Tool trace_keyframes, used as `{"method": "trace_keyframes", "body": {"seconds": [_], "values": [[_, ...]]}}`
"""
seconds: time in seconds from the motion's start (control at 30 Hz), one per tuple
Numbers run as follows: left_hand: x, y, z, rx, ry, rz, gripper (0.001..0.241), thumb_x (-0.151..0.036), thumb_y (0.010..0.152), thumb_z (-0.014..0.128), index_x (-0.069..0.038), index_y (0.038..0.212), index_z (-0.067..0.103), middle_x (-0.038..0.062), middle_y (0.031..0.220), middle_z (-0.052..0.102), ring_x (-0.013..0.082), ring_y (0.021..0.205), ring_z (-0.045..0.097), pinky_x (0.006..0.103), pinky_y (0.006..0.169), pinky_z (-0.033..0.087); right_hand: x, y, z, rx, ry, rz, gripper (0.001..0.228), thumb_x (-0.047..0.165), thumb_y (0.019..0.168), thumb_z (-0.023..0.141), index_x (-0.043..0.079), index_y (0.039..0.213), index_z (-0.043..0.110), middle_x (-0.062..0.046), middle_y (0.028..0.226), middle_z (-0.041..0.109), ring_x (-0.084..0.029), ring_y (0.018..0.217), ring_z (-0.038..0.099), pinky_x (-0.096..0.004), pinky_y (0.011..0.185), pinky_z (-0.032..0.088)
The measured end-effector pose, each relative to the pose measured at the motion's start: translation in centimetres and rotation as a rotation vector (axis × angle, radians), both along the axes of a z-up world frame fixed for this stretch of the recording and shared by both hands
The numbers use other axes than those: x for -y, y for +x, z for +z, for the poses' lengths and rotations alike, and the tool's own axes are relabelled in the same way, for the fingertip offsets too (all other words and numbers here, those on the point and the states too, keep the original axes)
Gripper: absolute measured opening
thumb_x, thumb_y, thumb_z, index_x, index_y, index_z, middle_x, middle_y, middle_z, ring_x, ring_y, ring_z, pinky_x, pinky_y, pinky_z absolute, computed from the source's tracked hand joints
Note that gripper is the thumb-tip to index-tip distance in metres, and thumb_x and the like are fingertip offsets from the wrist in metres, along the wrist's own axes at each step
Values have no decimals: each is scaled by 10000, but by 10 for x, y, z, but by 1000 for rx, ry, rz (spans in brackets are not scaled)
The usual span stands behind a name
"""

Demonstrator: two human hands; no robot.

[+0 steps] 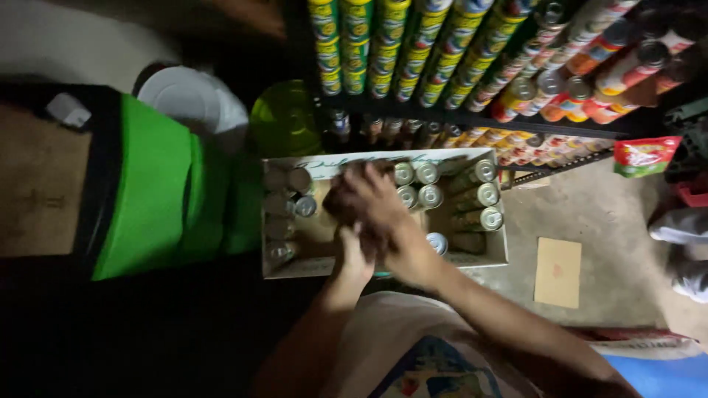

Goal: Wiping dust off various canned goods from a shelf and organizing them into a cardboard box.

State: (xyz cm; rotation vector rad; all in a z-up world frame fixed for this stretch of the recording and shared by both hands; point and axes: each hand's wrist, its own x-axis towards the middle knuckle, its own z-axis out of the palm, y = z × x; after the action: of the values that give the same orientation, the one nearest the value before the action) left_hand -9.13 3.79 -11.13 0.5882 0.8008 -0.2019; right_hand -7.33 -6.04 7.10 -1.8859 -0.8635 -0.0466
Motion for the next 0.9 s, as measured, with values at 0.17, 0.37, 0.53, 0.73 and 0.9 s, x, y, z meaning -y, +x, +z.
{"method": "trace_keyframes", "body": {"seconds": [0.17, 0.37, 0.53, 0.73, 0.9], "values": [[-20, 16, 77, 105, -92, 127, 615, -451, 1001, 634, -126, 1496, 472, 177, 1433, 512, 315, 1229, 570, 385, 1065, 452, -25, -3, -8, -379, 186, -323, 527, 108, 1029, 504, 65, 1544, 404, -273, 1545, 444, -524, 1436, 333, -657, 1194, 230], [-16, 24, 96, 150, 388, -59, 488, -194, 1052, 373, 113, 1399, 526, 328, 1407, 564, 339, 1328, 524, 465, 1130, 430, -21, -19, -6, -121, 89, -247, 657, -123, 881, 535, 25, 1518, 477, -243, 1620, 381, -480, 1539, 191, -531, 1256, 167], [-12, 22, 56, 202, 18, 123, 416, -310, 947, 707, -110, 1311, 687, 167, 1273, 701, 296, 1157, 680, 398, 968, 567, -18, 7, -46, -298, 449, -242, 590, 20, 1068, 425, 47, 1629, 241, -201, 1643, 346, -377, 1523, 268, -545, 1266, 197], [-23, 34, -13, 77, 397, -179, 581, -534, 1039, 306, -35, 1234, 532, 86, 1111, 536, 158, 918, 584, 188, 694, 561, -20, -29, -1, -207, 107, -359, 765, -156, 826, 511, 110, 1543, 480, -216, 1642, 370, -478, 1534, 206, -549, 1214, 232], [3, 18, 95, 66, 75, 11, 571, -518, 894, 712, -209, 1371, 663, 48, 1311, 685, 220, 1121, 669, 351, 928, 577, -15, -2, -15, -388, 408, -407, 515, 200, 1088, 446, 57, 1577, 375, -154, 1666, 323, -377, 1541, 259, -527, 1249, 203]]}}
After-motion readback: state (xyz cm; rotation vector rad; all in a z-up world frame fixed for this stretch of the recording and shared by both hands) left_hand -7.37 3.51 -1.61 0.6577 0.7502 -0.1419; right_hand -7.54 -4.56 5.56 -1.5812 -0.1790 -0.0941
